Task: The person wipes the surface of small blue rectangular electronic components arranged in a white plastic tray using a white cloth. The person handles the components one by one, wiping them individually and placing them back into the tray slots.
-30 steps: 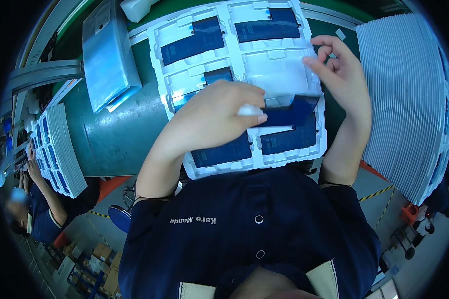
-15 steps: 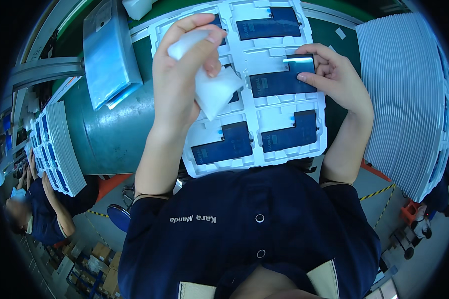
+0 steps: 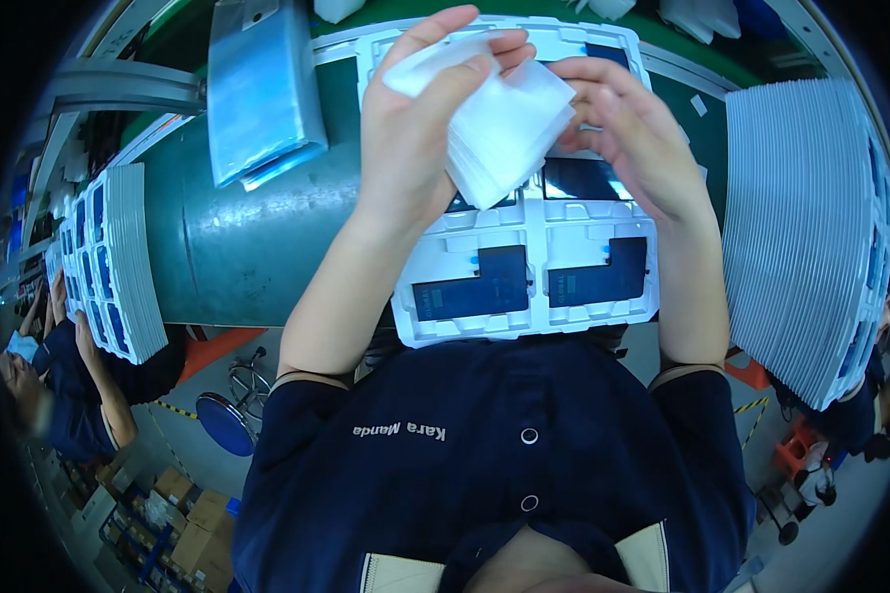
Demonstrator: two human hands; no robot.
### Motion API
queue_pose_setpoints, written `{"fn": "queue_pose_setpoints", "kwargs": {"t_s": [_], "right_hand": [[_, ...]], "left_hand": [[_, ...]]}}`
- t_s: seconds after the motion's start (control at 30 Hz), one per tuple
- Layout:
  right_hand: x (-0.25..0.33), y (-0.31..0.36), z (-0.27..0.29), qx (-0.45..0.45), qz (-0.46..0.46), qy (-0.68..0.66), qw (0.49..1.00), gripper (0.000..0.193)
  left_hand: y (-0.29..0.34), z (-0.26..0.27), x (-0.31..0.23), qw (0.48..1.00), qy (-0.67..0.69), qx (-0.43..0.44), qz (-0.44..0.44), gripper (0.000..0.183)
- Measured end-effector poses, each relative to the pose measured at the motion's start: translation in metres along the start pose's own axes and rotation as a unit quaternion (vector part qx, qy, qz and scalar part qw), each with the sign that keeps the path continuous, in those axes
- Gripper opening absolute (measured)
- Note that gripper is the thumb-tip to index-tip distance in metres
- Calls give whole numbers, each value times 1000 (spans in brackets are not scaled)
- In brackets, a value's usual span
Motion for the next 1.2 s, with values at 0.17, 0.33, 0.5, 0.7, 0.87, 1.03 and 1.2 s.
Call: {"fn": "queue_pose_setpoints", "kwargs": {"t_s": [0.17, 0.33, 0.5, 0.7, 0.87, 1.03, 1.2], "right_hand": [[4, -45, -23, 13, 55, 89, 994, 20], [5, -76, -35, -41, 48, 74, 995, 23], [1, -89, -32, -28, 41, 25, 998, 24], [-9, -92, -17, -53, 29, 42, 997, 21], [-10, -100, 1, -86, 77, 120, 986, 25], [-15, -105, 6, -112, 100, 165, 975, 25], [-17, -111, 3, -158, 131, 126, 970, 24]], "left_hand": [[-22, 52, 19, 956, -50, 164, -236, 34], [-54, 81, 6, 964, 13, 69, -258, 28], [-59, 87, -8, 964, -77, 113, -229, 33], [-60, 93, -9, 950, -167, 105, -241, 29], [-50, 90, -5, 645, -678, 132, -327, 27], [-50, 84, -1, 626, -736, 139, -217, 31], [-58, 97, -1, 669, -677, 172, -252, 27]]}}
Point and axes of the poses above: each hand's wrist, its own y-axis away from the middle knuckle, its own z-axis out of the back of the hand, x = y × z, the point moved 2 cm from there along -y, towards the middle knuckle, and after that the axes turned 9 degrees about -z, right-handed, at the moved point
